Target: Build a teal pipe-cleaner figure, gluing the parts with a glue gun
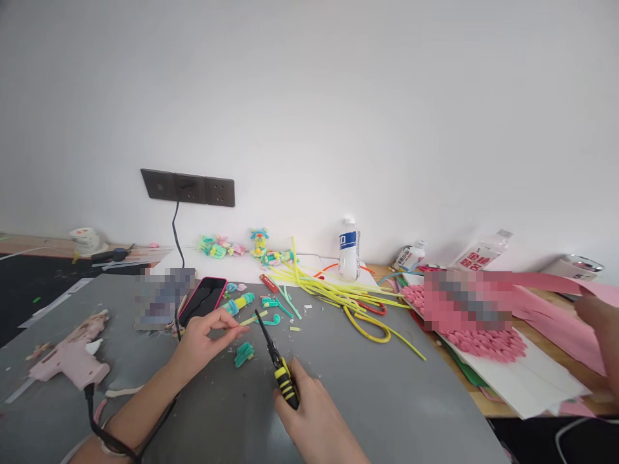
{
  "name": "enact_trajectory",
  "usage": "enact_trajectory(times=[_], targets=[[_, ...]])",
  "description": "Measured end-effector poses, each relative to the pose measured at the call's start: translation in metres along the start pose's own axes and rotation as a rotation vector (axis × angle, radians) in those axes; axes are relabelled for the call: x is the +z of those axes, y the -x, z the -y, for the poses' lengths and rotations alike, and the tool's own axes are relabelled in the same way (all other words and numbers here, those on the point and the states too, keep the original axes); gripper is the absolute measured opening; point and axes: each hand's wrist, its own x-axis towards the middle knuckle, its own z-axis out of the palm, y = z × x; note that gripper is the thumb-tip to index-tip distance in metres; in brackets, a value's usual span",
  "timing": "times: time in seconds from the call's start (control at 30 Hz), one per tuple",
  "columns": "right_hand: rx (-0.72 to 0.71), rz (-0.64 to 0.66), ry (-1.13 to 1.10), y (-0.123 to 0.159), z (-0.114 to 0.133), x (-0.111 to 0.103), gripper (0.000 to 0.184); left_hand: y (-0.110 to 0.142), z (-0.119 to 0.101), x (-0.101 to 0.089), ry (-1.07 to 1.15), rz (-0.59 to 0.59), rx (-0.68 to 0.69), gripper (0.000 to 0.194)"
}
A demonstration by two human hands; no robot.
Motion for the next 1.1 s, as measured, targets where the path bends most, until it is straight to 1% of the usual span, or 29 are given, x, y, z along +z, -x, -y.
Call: enact_trajectory(times=[0.27, 0.67, 0.87, 0.97, 1.1], targets=[[-0.008, 0.007, 0.004, -0.003, 0.001, 0.002, 0.011, 0.002, 0.003, 0.001, 0.007, 0.004, -0.014, 0.013], [-0.019, -0.017, 0.016, 0.0, -0.001, 0.005, 0.015, 0.001, 0.002, 0.002, 0.022, 0.021, -0.019, 0.015], [0.008, -0.075, 0.037, -0.005, -0.008, 0.007, 0.019, 0.001, 0.003, 0.002, 0.022, 0.039, -0.037, 0.016], [0.012, -0.101, -0.029, -0.004, -0.009, 0.002, 0.021, 0.0, 0.004, 0.002, 0.01, 0.025, -0.036, 0.015], [0.01, -0.121, -0.135, -0.001, -0.013, -0.017, 0.025, -0.003, 0.005, 0.001, -0.078, -0.028, -0.037, 0.013]])
